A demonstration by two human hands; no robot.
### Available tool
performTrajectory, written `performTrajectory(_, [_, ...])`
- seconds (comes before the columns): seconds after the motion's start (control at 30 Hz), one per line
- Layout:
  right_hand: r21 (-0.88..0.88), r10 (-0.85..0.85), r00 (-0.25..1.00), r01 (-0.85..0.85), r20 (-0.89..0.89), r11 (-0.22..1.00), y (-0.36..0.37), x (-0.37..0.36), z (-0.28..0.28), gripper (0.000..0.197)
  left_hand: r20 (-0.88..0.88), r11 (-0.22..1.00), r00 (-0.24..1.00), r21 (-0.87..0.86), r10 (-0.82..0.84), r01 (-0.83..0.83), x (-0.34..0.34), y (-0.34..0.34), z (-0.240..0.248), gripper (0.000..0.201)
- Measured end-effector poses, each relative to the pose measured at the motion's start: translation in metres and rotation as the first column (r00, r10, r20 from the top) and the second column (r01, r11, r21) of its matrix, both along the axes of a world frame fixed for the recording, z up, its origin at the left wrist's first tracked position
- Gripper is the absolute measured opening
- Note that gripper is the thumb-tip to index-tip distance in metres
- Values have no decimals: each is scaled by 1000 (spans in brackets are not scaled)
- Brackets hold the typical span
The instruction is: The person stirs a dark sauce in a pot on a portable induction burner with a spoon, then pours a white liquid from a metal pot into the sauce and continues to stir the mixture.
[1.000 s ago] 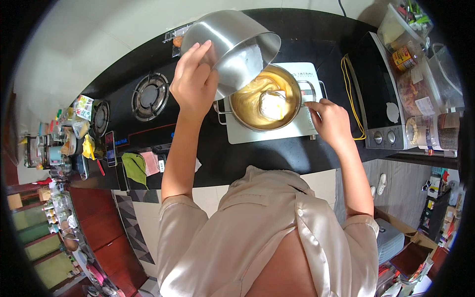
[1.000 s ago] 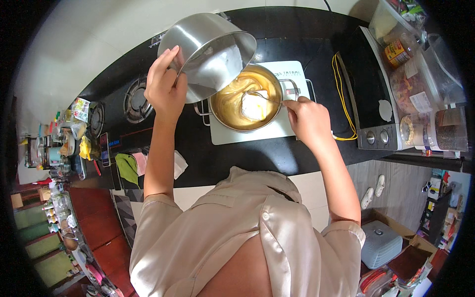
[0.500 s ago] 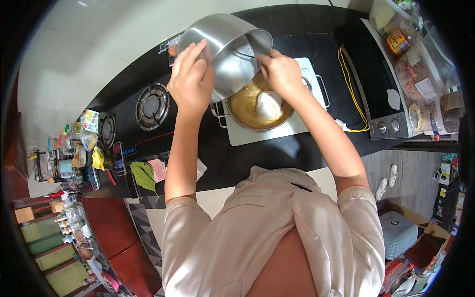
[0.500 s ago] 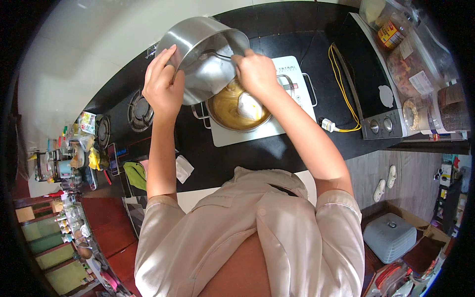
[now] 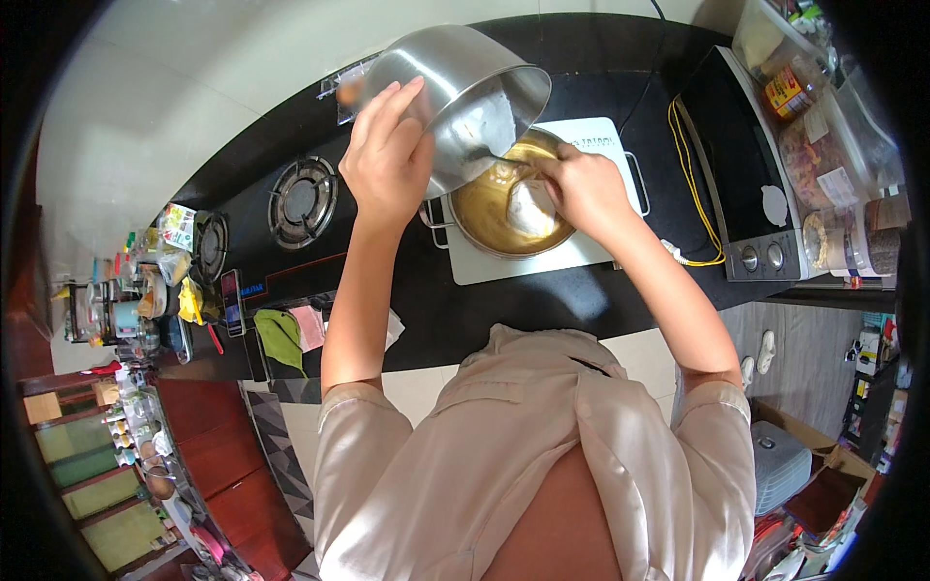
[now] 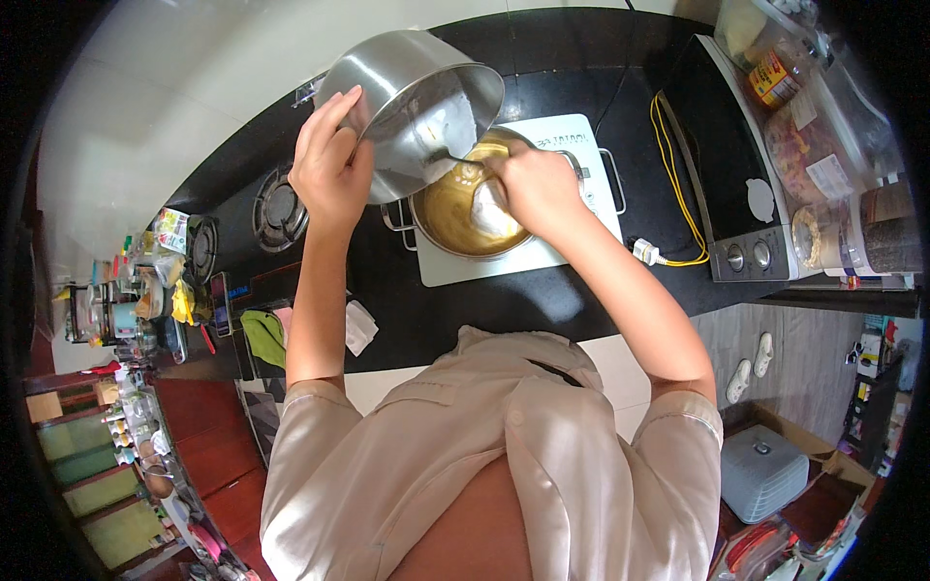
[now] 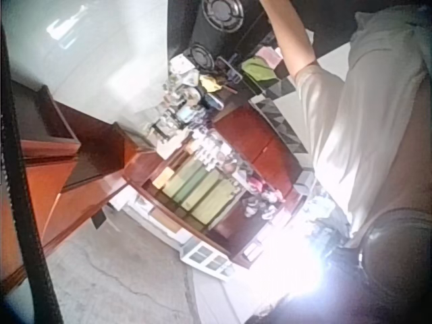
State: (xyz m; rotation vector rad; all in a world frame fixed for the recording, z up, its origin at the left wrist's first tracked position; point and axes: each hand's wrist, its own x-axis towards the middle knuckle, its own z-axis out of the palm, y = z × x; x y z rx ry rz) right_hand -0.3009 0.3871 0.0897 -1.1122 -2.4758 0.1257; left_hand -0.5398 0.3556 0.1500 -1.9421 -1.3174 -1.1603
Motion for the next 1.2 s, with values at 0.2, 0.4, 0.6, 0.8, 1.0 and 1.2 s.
performTrajectory(0.2, [-18,-28,999,28,-18,999,-17,28,12,17,6,1000,1000,-4,-2,2,2,-1,-2,24])
performTrajectory(0.4, [7,-173,975,176,-136,984,14,5,1,17,7,999,999,-15,-49,49,8,-1,-3,24])
performTrajectory(0.6, [-169,-253,912,208,-321,963,24,-17,-22,19,24,999,998,-9,-54,54,7,1,-2,25])
performTrajectory(0.8, [-163,-168,943,125,-287,979,18,-12,-6,18,33,999,999,-42,-32,34,5,-5,-6,24])
performTrajectory(1.0, [63,-122,977,135,-173,989,41,-44,-3,10,37,998,999,-57,-24,26,9,0,-2,24])
performTrajectory(1.2, [-36,-47,999,46,-15,998,21,-37,10,16,59,998,998,-63,5,-1,-1,-4,-4,25])
